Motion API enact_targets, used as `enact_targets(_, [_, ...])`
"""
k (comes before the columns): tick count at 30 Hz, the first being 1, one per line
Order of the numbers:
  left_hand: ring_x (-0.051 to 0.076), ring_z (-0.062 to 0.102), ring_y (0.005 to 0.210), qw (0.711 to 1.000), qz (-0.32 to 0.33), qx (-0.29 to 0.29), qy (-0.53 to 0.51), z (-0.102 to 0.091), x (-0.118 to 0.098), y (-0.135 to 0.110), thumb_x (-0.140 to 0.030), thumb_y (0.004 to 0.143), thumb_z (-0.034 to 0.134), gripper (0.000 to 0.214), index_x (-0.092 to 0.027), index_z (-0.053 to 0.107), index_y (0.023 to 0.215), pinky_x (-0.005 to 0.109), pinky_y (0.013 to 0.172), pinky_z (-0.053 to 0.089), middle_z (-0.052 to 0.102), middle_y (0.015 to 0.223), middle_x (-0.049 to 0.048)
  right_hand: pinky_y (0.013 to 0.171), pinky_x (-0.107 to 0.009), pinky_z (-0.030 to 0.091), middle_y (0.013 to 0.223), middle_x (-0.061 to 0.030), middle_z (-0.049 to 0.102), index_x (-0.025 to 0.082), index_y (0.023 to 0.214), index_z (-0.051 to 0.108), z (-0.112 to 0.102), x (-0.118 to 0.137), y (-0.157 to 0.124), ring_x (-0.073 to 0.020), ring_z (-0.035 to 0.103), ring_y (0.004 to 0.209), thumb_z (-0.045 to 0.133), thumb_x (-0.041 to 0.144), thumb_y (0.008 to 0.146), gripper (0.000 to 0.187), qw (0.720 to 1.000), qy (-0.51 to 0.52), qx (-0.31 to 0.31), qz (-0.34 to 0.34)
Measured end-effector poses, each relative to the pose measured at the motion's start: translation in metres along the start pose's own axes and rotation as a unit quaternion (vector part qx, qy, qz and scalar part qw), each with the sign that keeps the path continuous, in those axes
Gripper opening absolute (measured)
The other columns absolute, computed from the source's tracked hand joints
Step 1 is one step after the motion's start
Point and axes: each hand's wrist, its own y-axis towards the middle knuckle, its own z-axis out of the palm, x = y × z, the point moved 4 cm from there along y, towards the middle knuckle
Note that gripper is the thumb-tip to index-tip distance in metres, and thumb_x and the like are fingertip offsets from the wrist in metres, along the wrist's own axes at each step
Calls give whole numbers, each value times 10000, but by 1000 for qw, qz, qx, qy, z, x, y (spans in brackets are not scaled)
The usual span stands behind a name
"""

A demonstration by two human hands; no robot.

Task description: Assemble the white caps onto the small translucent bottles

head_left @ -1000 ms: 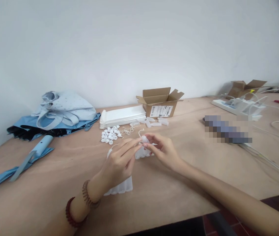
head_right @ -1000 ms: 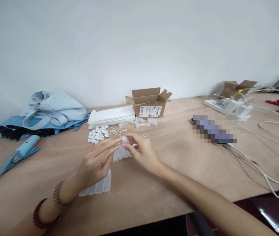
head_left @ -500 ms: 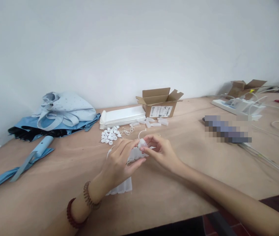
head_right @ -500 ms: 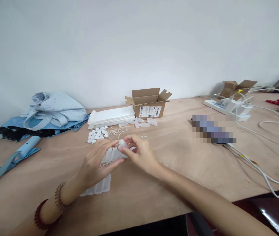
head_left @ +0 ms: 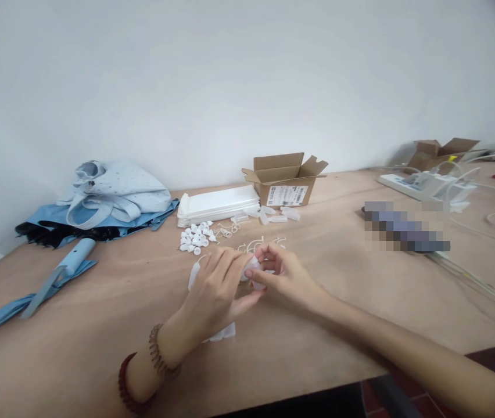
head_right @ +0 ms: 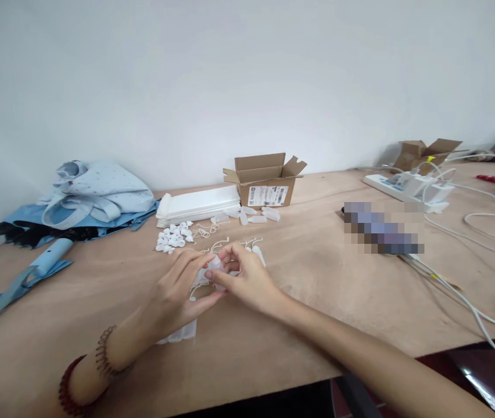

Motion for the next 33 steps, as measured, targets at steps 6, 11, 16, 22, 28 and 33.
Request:
enact_targets(6, [247, 482, 827, 994, -30, 104, -19, -7, 2, 2, -374, 725, 654, 354, -159, 545, 983, 395, 712, 384, 576, 836, 58, 431, -198, 457, 701, 8, 590, 169, 888, 540, 2, -4, -1, -115, 578, 563, 689, 377, 752, 289, 982, -66, 163, 64])
enact_targets(11, [216, 457, 811, 967, -54, 239, -71, -8, 3, -5, -379, 623, 719, 373, -182, 552, 891, 351, 708, 357, 530, 823, 20, 430, -173, 432, 622, 8, 602, 136, 802, 593, 3, -3, -8, -88, 573, 488, 645, 384, 791, 254, 944, -121, 287, 111])
enact_targets(16, [214, 449, 823, 941, -63, 320, -87, 0, 5, -9, -400, 606, 734, 380, -180, 533, 842, 354, 738, 340, 528, 812, 10, 396, -149, 407, 660, 9, 617, 132, 827, 618, 4, -8, -10, -72, 574, 448, 604, 321, 816, 189, 926, -152, 322, 129])
enact_targets(22, [209, 437, 809, 937, -84, 330, -83, -3, 9, -8, -442, 608, 736, 399, -178, 546, 839, 343, 737, 326, 512, 812, 4, 413, -152, 414, 629, 16, 606, 122, 859, 641, 8, -11, -11, -59, 549, 421, 603, 269, 811, 160, 923, -157, 325, 131])
enact_targets(28, [210, 442, 811, 932, -87, 342, -83, -6, 9, -10, -456, 609, 728, 398, -184, 556, 844, 332, 724, 320, 514, 817, 1, 429, -155, 418, 615, 27, 592, 122, 859, 643, 11, -11, -11, -52, 531, 408, 614, 255, 806, 146, 925, -152, 328, 116])
enact_targets(33, [213, 452, 806, 940, -86, 326, -57, -6, 13, -12, -435, 598, 735, 398, -199, 559, 866, 347, 748, 318, 521, 811, -7, 432, -155, 411, 606, 35, 582, 121, 895, 648, 10, -12, -11, -46, 513, 400, 614, 242, 807, 154, 928, -146, 324, 115])
